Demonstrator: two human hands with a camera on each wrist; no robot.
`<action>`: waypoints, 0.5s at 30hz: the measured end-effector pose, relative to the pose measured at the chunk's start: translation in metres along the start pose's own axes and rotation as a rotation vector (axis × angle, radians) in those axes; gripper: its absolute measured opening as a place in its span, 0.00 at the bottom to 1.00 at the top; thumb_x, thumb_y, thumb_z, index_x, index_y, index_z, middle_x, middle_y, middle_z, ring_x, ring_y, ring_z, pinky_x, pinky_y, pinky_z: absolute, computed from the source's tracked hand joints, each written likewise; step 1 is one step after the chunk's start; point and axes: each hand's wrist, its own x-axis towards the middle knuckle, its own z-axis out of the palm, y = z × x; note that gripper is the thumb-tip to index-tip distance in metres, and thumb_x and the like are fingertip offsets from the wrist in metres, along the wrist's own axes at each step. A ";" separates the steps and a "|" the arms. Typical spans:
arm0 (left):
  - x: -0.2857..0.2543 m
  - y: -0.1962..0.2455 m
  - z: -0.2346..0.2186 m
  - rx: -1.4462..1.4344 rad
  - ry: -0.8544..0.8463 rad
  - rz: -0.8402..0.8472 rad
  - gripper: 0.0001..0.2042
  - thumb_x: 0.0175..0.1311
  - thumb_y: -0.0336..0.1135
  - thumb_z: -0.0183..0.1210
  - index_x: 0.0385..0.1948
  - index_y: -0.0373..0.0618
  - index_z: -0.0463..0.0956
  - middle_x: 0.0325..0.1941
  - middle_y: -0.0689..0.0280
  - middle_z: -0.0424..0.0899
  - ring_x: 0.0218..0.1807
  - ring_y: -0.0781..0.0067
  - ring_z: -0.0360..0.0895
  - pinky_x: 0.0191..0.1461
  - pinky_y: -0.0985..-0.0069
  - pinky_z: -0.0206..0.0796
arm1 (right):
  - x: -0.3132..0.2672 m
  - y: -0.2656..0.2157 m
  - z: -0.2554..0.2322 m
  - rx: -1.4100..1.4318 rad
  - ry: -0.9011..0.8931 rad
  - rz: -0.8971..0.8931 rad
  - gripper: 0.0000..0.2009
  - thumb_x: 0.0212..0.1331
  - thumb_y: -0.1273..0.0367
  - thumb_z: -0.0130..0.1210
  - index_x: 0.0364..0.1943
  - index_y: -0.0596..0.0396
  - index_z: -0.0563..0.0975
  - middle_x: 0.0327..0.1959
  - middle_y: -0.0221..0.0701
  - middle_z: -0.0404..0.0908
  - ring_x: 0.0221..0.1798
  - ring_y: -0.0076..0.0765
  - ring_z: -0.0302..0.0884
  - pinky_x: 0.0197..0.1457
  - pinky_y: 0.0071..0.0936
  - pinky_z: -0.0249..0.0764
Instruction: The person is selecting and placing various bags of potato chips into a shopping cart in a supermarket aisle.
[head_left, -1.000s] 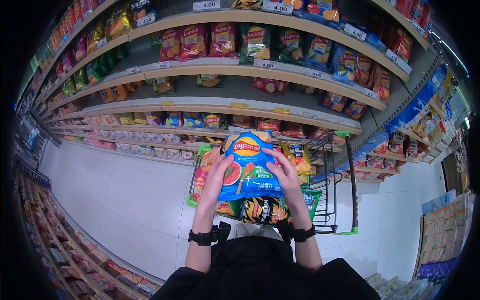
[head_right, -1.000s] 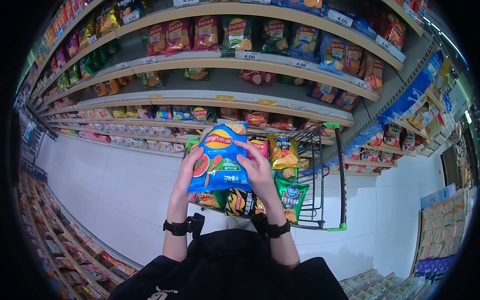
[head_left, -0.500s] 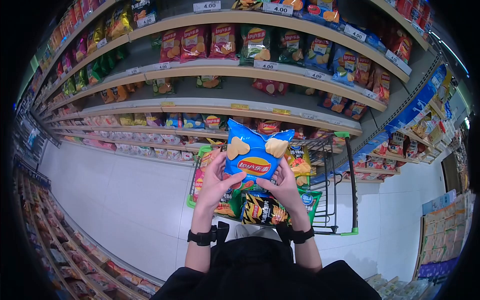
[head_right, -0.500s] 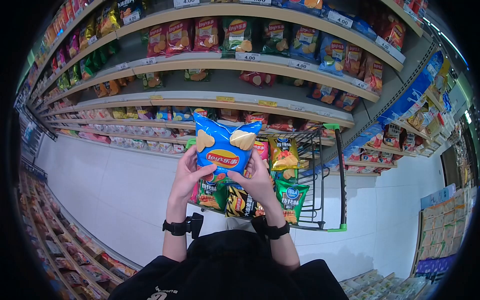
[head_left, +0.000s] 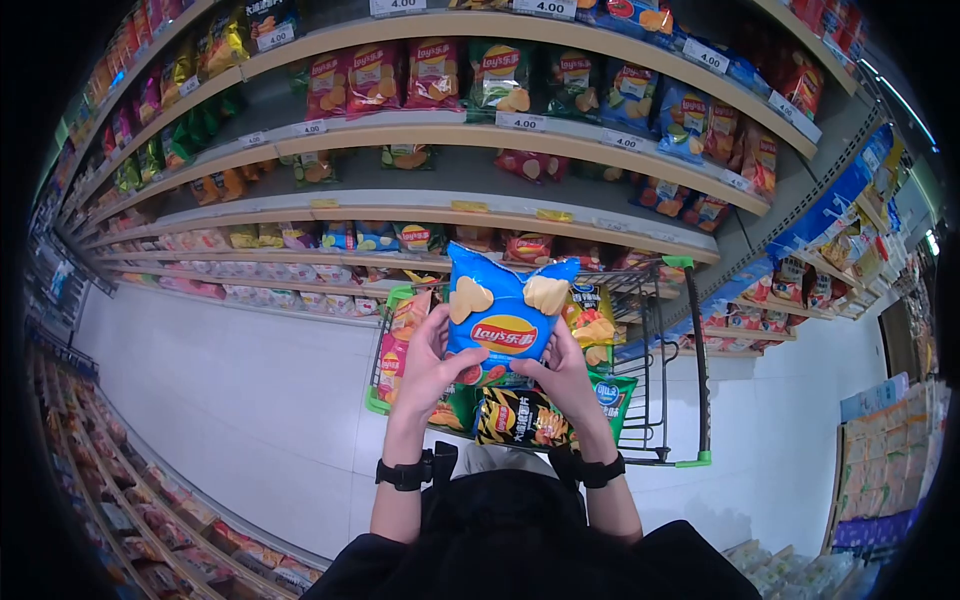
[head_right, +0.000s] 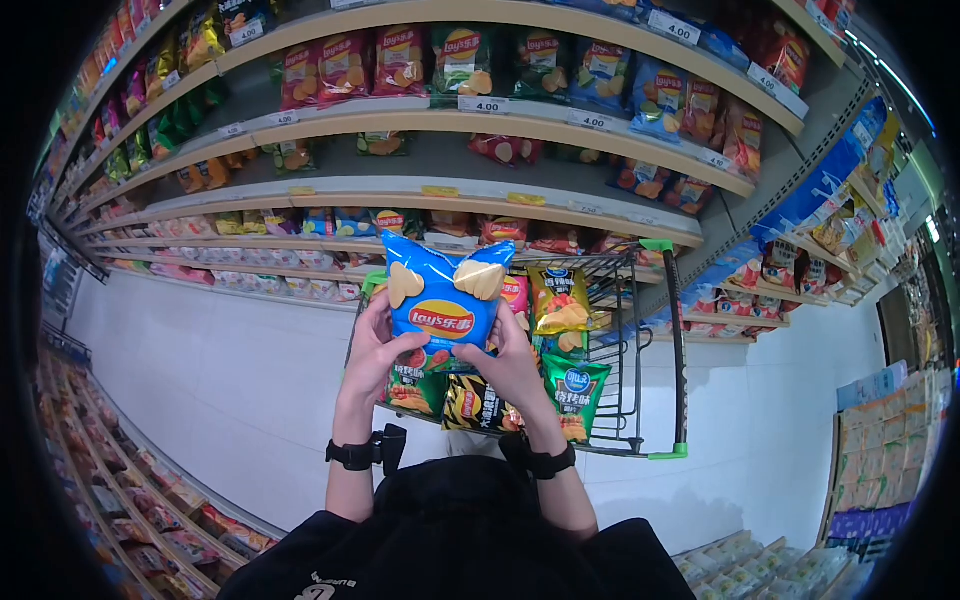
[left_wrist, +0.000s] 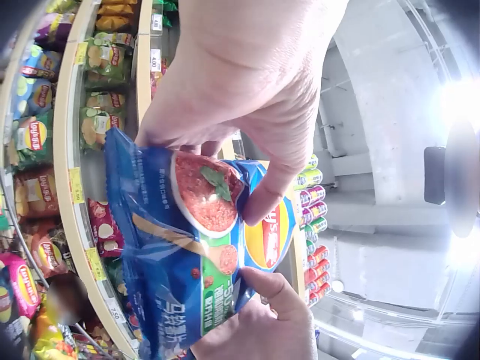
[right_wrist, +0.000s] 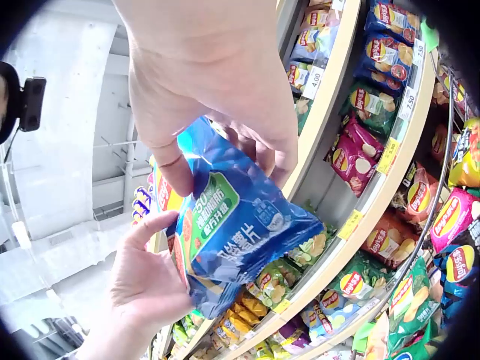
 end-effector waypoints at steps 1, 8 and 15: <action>0.002 -0.007 0.001 -0.002 -0.009 -0.008 0.32 0.50 0.26 0.69 0.59 0.38 0.65 0.52 0.63 0.78 0.56 0.73 0.74 0.60 0.75 0.66 | -0.001 -0.001 -0.003 -0.005 0.001 0.006 0.34 0.53 0.79 0.63 0.65 0.59 0.59 0.57 0.33 0.71 0.60 0.29 0.70 0.64 0.28 0.67; 0.000 -0.033 -0.009 0.222 -0.054 -0.229 0.32 0.56 0.35 0.69 0.61 0.37 0.63 0.53 0.59 0.78 0.53 0.72 0.77 0.55 0.74 0.72 | -0.005 0.035 -0.027 -0.118 -0.102 0.170 0.30 0.60 0.69 0.61 0.63 0.61 0.61 0.54 0.38 0.76 0.54 0.29 0.76 0.57 0.27 0.73; -0.035 -0.079 -0.046 0.053 0.371 -0.402 0.25 0.55 0.34 0.68 0.53 0.38 0.69 0.48 0.61 0.81 0.46 0.73 0.81 0.48 0.74 0.75 | -0.017 0.067 -0.023 -0.532 -0.347 0.353 0.36 0.51 0.51 0.68 0.56 0.62 0.68 0.47 0.40 0.79 0.50 0.31 0.78 0.53 0.29 0.74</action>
